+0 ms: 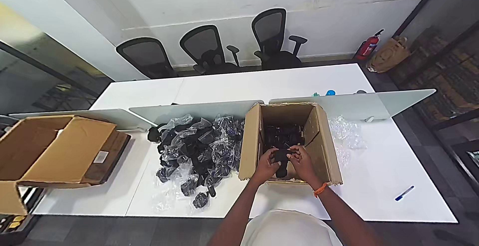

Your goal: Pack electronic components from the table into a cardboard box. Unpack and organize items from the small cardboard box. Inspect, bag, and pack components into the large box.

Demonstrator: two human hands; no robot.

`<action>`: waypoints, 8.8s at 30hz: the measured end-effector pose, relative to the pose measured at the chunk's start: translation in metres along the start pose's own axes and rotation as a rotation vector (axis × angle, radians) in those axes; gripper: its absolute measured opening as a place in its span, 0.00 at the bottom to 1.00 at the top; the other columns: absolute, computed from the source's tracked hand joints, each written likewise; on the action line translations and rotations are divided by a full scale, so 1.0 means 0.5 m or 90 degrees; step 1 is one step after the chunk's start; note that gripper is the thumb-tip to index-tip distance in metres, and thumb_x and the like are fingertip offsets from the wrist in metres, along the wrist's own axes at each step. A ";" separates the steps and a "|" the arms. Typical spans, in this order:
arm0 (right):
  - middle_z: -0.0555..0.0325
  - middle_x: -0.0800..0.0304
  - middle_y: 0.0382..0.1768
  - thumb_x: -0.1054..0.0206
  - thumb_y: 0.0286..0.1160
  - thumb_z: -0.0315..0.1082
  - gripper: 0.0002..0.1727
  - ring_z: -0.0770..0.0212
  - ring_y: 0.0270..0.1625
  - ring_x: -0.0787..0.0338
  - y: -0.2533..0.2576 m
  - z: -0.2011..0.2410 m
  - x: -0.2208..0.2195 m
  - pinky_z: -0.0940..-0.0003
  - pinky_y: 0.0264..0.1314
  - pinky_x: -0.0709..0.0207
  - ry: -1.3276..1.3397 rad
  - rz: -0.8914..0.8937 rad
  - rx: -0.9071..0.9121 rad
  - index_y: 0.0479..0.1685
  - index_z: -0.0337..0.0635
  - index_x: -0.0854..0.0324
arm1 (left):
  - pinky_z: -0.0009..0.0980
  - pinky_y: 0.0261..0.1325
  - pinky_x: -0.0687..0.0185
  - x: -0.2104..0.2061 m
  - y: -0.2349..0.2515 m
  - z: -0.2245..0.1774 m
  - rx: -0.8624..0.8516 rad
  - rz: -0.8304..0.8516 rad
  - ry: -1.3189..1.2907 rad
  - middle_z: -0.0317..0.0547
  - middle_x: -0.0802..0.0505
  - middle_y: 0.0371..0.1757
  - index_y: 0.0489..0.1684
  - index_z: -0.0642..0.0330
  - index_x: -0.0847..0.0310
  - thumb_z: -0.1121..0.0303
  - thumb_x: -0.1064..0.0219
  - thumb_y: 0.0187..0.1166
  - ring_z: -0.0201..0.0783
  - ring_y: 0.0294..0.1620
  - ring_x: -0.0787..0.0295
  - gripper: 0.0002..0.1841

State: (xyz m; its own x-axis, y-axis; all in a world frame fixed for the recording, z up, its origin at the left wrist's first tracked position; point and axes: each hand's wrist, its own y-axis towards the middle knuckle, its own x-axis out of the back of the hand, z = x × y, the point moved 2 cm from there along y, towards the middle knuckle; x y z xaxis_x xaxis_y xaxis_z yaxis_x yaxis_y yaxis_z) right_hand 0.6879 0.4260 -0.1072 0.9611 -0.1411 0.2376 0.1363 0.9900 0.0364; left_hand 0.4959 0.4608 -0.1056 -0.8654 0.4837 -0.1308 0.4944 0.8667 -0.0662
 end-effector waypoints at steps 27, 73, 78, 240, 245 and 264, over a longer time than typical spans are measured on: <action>0.53 0.11 0.51 0.31 0.61 0.29 0.15 0.52 0.60 0.14 -0.023 0.032 -0.011 0.54 0.61 0.18 -0.375 0.093 0.302 0.47 0.51 0.06 | 0.38 0.63 0.10 0.004 -0.003 0.015 -0.110 -0.195 0.134 0.58 0.08 0.61 0.70 0.73 0.24 0.81 0.34 0.77 0.41 0.57 0.07 0.21; 0.52 0.09 0.60 0.17 0.63 0.34 0.35 0.61 0.57 0.07 0.023 0.003 -0.007 0.63 0.60 0.10 0.099 0.227 -0.180 0.73 0.36 0.23 | 0.35 0.45 0.06 0.009 0.008 0.001 0.123 -0.159 0.177 0.49 0.05 0.49 0.65 0.64 0.20 0.67 0.19 0.67 0.37 0.39 0.05 0.26; 0.47 0.16 0.71 0.18 0.57 0.36 0.42 0.59 0.69 0.14 0.122 -0.021 0.002 0.59 0.72 0.18 -0.126 0.257 -0.167 0.80 0.39 0.25 | 0.42 0.68 0.10 0.025 -0.007 -0.013 -0.126 -0.290 0.159 0.62 0.12 0.68 0.72 0.77 0.26 0.77 0.38 0.81 0.46 0.64 0.08 0.21; 0.55 0.08 0.35 0.33 0.81 0.31 0.06 0.63 0.35 0.07 -0.026 0.006 -0.029 0.66 0.45 0.10 0.051 0.118 -0.098 0.43 0.36 0.14 | 0.32 0.43 0.12 -0.005 0.008 0.007 0.029 -0.026 0.227 0.43 0.08 0.34 0.46 0.65 0.18 0.72 0.22 0.67 0.33 0.33 0.10 0.14; 0.52 0.10 0.32 0.36 0.81 0.27 0.06 0.60 0.33 0.08 -0.024 0.006 -0.027 0.64 0.42 0.10 0.113 0.118 -0.123 0.39 0.34 0.17 | 0.32 0.40 0.13 -0.002 0.006 0.014 -0.010 -0.015 0.148 0.45 0.09 0.35 0.47 0.67 0.21 0.74 0.23 0.67 0.35 0.32 0.12 0.15; 0.48 0.19 0.62 0.28 0.70 0.36 0.18 0.60 0.59 0.14 -0.035 0.015 -0.017 0.67 0.52 0.13 -0.051 -0.095 0.036 0.55 0.37 0.21 | 0.32 0.38 0.12 0.011 0.001 0.006 -0.060 -0.200 -0.017 0.48 0.11 0.34 0.43 0.69 0.21 0.79 0.23 0.65 0.37 0.31 0.12 0.13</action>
State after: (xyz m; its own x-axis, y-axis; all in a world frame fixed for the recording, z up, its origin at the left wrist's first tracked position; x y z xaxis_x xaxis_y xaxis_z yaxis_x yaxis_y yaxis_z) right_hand 0.6757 0.4097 -0.1023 0.9082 -0.2890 0.3026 0.2604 0.9564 0.1319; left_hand 0.4915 0.4636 -0.1092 -0.9714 0.1888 -0.1439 0.1929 0.9811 -0.0151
